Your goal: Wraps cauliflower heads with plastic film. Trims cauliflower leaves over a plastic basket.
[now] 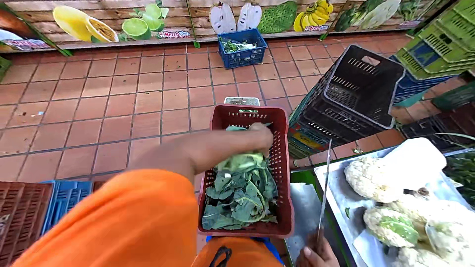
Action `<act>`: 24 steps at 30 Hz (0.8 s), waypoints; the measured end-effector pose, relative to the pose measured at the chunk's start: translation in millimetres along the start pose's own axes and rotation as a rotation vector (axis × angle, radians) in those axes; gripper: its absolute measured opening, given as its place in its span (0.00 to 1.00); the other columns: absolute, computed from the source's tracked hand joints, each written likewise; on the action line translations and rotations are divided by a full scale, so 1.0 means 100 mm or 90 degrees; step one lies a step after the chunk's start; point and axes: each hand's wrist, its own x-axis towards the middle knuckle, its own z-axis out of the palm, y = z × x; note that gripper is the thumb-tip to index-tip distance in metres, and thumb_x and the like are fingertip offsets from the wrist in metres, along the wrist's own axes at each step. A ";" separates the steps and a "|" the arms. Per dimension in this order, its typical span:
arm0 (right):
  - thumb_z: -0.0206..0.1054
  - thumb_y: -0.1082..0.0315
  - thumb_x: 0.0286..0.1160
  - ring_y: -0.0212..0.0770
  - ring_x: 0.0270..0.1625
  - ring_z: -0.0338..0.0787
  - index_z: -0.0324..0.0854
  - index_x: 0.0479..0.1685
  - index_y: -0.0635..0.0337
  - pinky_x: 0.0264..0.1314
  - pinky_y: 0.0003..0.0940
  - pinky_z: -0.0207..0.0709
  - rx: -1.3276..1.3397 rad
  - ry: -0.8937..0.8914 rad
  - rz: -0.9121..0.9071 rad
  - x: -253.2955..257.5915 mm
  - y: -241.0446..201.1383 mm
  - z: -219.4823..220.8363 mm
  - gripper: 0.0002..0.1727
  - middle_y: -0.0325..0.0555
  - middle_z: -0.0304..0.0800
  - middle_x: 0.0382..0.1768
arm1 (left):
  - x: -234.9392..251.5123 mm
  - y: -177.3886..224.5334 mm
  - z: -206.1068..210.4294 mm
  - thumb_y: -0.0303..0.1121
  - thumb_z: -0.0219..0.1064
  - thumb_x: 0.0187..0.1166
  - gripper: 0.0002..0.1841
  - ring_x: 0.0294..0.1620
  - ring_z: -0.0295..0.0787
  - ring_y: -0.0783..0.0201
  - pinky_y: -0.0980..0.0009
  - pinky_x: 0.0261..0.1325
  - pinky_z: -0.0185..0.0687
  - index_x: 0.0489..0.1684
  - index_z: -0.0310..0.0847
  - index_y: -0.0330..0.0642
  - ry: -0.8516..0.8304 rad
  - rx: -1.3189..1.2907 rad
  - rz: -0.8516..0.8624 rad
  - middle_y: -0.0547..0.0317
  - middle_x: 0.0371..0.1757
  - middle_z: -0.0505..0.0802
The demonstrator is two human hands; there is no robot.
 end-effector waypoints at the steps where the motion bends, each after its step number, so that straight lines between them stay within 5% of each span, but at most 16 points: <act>1: 0.60 0.74 0.70 0.31 0.15 0.79 0.71 0.57 0.60 0.19 0.31 0.79 0.008 0.002 0.019 0.08 0.00 0.02 0.16 0.34 0.81 0.19 | 0.18 -0.01 0.35 0.66 0.71 0.70 0.36 0.59 0.88 0.35 0.30 0.58 0.80 0.47 0.90 0.35 0.002 -0.082 0.042 0.35 0.53 0.91; 4: 0.53 0.75 0.68 0.33 0.16 0.77 0.76 0.63 0.68 0.17 0.30 0.76 -0.032 0.024 0.085 0.23 -0.10 0.04 0.22 0.40 0.82 0.25 | 0.53 -0.23 1.46 0.61 0.74 0.72 0.41 0.81 0.73 0.36 0.31 0.80 0.66 0.82 0.75 0.44 0.046 -0.347 0.111 0.38 0.79 0.80; 5: 0.53 0.75 0.67 0.32 0.14 0.74 0.76 0.66 0.68 0.14 0.29 0.73 -0.076 0.044 0.092 0.29 -0.14 0.09 0.24 0.39 0.80 0.24 | 0.51 -0.30 1.67 0.58 0.78 0.69 0.44 0.86 0.67 0.40 0.33 0.84 0.63 0.86 0.70 0.50 0.084 -0.426 0.084 0.43 0.85 0.74; 7: 0.58 0.69 0.72 0.33 0.16 0.74 0.72 0.76 0.63 0.16 0.31 0.72 -0.203 0.050 0.080 0.35 -0.07 0.18 0.28 0.40 0.81 0.27 | 0.38 -0.39 1.92 0.56 0.82 0.64 0.46 0.83 0.73 0.43 0.36 0.82 0.68 0.86 0.70 0.54 0.148 -0.545 0.018 0.44 0.82 0.77; 9: 0.60 0.59 0.82 0.37 0.31 0.86 0.70 0.81 0.57 0.33 0.39 0.84 -0.340 -0.008 0.079 0.49 0.12 0.25 0.28 0.44 0.89 0.41 | 0.27 -0.39 2.10 0.60 0.80 0.65 0.44 0.81 0.75 0.45 0.38 0.80 0.71 0.86 0.70 0.62 0.181 -0.593 -0.036 0.48 0.83 0.77; 13: 0.56 0.53 0.86 0.45 0.37 0.89 0.74 0.73 0.51 0.45 0.50 0.84 -0.527 -0.103 0.181 0.83 0.31 0.48 0.22 0.47 0.88 0.40 | 0.19 -0.25 2.41 0.63 0.68 0.76 0.30 0.78 0.79 0.52 0.40 0.79 0.74 0.78 0.80 0.69 0.301 -0.619 -0.099 0.58 0.79 0.83; 15: 0.57 0.54 0.88 0.45 0.32 0.88 0.73 0.72 0.55 0.40 0.49 0.85 -0.520 -0.022 0.067 0.84 0.06 0.69 0.21 0.47 0.86 0.34 | 0.18 -0.21 2.46 0.60 0.68 0.79 0.25 0.74 0.83 0.53 0.41 0.76 0.77 0.71 0.86 0.66 0.363 -0.650 -0.128 0.58 0.72 0.87; 17: 0.59 0.59 0.86 0.40 0.21 0.85 0.71 0.71 0.61 0.25 0.43 0.85 -0.415 0.079 -0.244 0.79 -0.23 0.86 0.22 0.42 0.84 0.26 | 0.17 -0.22 2.46 0.57 0.70 0.79 0.22 0.72 0.84 0.50 0.40 0.76 0.76 0.67 0.89 0.61 0.381 -0.687 -0.140 0.54 0.69 0.89; 20: 0.56 0.59 0.90 0.33 0.24 0.83 0.61 0.78 0.44 0.23 0.32 0.85 -0.199 0.077 -0.591 0.81 -0.64 1.13 0.21 0.35 0.84 0.38 | 0.14 -0.26 2.39 0.55 0.71 0.79 0.20 0.73 0.84 0.52 0.42 0.78 0.74 0.63 0.91 0.58 0.366 -0.714 -0.188 0.57 0.68 0.91; 22: 0.56 0.57 0.90 0.34 0.26 0.84 0.60 0.78 0.42 0.24 0.33 0.86 -0.193 0.087 -0.606 0.89 -0.44 1.23 0.21 0.36 0.84 0.40 | 0.13 -0.27 2.32 0.55 0.69 0.80 0.20 0.73 0.84 0.53 0.42 0.78 0.74 0.62 0.91 0.58 0.367 -0.722 -0.223 0.57 0.68 0.91; 24: 0.56 0.60 0.88 0.44 0.31 0.89 0.63 0.76 0.64 0.35 0.43 0.89 -0.413 0.088 -0.407 1.00 0.19 1.17 0.24 0.49 0.86 0.40 | 0.12 -0.26 2.30 0.56 0.68 0.81 0.21 0.74 0.84 0.52 0.42 0.79 0.73 0.63 0.90 0.57 0.366 -0.730 -0.245 0.56 0.68 0.91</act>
